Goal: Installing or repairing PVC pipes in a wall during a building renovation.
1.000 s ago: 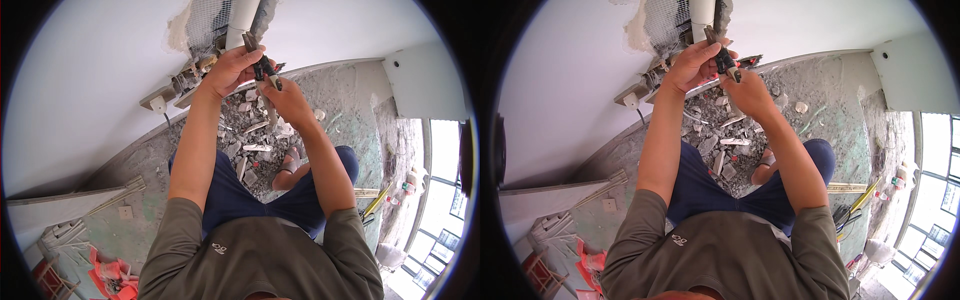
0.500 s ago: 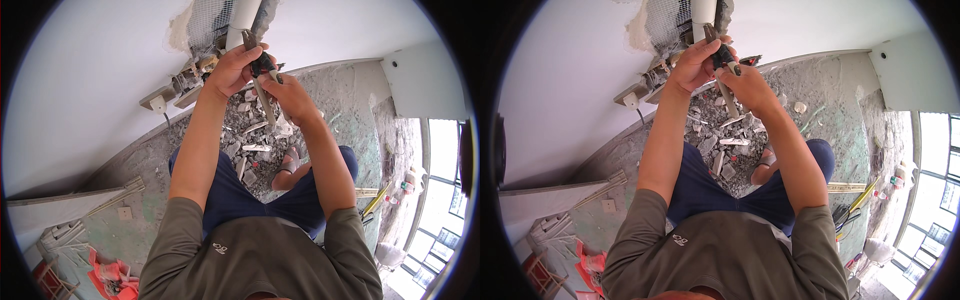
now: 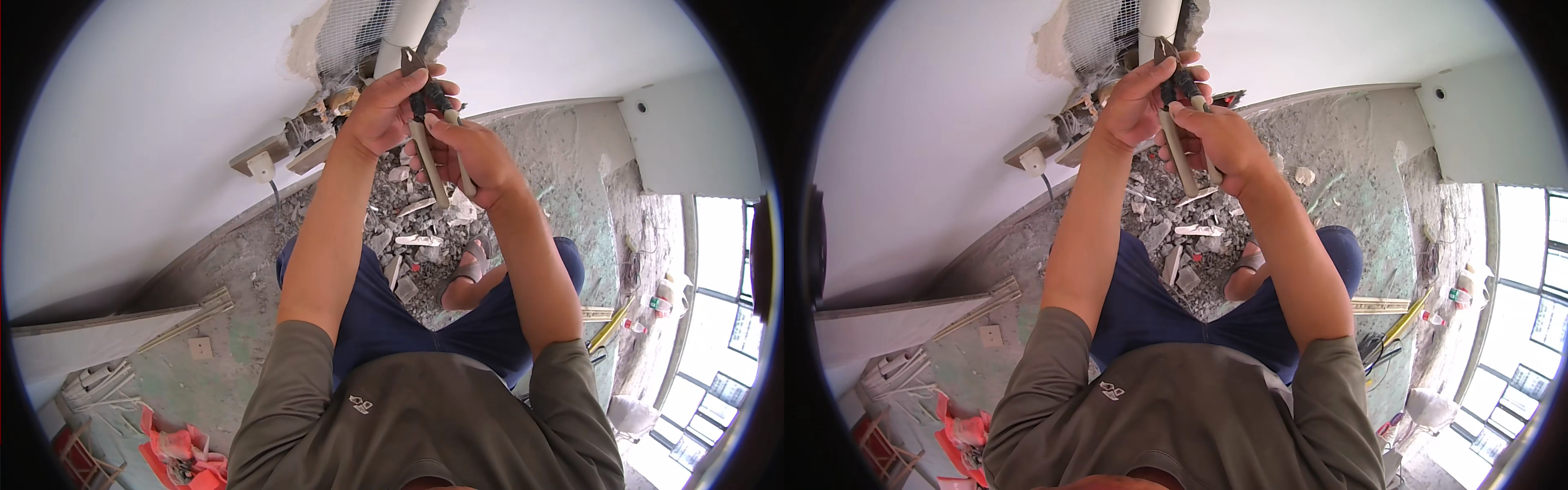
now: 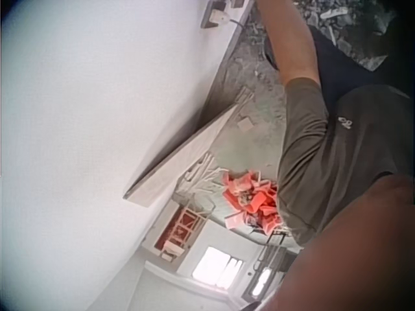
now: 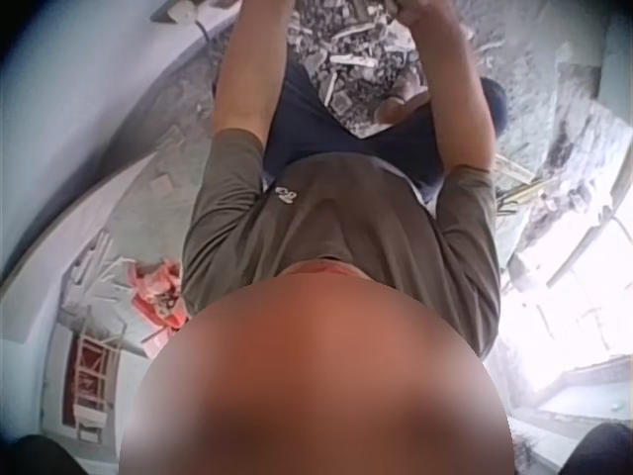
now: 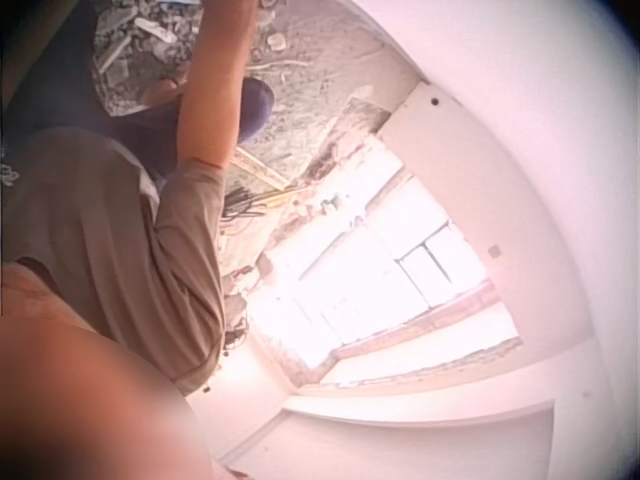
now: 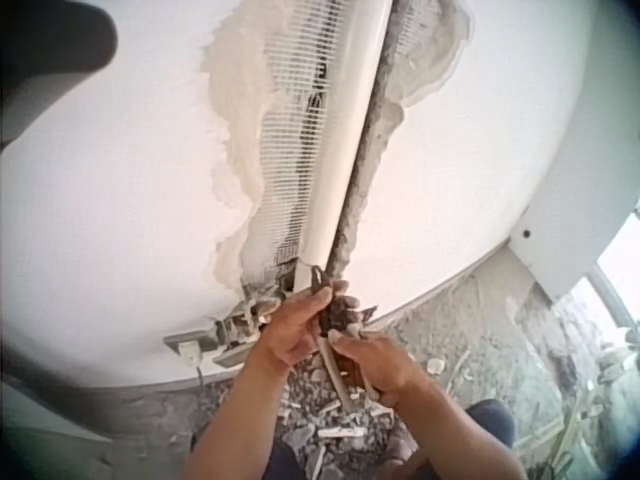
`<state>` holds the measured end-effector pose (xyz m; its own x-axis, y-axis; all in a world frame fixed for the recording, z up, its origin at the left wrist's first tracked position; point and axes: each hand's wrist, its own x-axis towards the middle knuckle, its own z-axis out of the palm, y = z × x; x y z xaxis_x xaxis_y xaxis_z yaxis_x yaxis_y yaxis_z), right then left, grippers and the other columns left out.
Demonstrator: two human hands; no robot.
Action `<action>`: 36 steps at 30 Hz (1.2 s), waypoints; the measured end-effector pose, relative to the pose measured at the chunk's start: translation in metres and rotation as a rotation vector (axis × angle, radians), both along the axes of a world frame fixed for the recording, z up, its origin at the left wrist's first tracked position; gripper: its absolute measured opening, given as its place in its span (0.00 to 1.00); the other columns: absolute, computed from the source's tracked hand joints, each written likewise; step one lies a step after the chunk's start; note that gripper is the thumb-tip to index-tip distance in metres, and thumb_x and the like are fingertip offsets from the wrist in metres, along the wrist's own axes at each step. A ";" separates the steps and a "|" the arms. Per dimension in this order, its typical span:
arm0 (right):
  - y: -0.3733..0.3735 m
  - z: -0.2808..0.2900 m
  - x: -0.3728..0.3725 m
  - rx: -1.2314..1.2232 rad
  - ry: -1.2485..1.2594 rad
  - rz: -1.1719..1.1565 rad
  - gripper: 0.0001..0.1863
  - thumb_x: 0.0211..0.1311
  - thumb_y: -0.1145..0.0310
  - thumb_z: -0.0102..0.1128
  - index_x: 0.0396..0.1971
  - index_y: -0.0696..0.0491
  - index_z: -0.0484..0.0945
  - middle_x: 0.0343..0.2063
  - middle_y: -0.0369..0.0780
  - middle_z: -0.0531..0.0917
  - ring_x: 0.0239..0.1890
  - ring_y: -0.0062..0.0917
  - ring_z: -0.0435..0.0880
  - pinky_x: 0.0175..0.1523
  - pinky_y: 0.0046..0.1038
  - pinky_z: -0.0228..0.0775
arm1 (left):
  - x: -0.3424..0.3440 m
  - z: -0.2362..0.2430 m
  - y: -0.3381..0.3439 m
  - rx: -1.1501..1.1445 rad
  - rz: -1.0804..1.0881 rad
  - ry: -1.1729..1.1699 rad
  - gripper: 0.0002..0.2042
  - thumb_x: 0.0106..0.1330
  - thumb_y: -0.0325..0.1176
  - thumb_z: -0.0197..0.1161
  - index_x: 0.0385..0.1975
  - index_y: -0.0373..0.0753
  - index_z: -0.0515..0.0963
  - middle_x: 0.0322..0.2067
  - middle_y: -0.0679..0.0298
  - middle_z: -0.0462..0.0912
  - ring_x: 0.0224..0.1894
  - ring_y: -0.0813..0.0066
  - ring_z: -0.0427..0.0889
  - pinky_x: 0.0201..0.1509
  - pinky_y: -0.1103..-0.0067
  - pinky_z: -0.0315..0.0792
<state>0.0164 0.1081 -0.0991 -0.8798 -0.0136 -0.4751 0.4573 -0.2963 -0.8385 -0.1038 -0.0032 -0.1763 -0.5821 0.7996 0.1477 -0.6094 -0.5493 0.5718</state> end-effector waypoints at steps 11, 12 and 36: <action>-0.006 -0.017 0.003 -0.137 -0.016 -0.055 0.18 0.71 0.60 0.50 0.40 0.61 0.79 0.24 0.38 0.80 0.23 0.24 0.79 0.27 0.25 0.73 | 0.009 0.003 0.012 0.033 0.029 -0.061 0.15 0.73 0.39 0.54 0.50 0.36 0.70 0.35 0.61 0.79 0.39 0.62 0.82 0.46 0.65 0.78; -0.005 -0.018 0.003 -0.136 -0.016 -0.055 0.18 0.71 0.60 0.50 0.40 0.61 0.79 0.24 0.38 0.80 0.23 0.24 0.79 0.27 0.25 0.73 | 0.011 0.005 0.015 0.027 0.061 -0.082 0.13 0.73 0.40 0.54 0.46 0.37 0.71 0.32 0.62 0.78 0.37 0.64 0.81 0.45 0.66 0.79; -0.037 0.014 0.018 1.831 -0.094 0.063 0.27 0.54 0.65 0.61 0.48 0.67 0.67 0.35 0.50 0.82 0.39 0.43 0.86 0.46 0.36 0.77 | 0.032 0.029 0.048 -0.030 0.374 -0.294 0.07 0.71 0.32 0.49 0.31 0.38 0.66 0.22 0.63 0.72 0.26 0.68 0.77 0.31 0.69 0.76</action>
<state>0.0348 0.0706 -0.0850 -0.8712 0.4901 0.0282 0.4895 0.8717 -0.0255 -0.0716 0.0451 -0.1473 -0.8446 0.5283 -0.0865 -0.5112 -0.7480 0.4233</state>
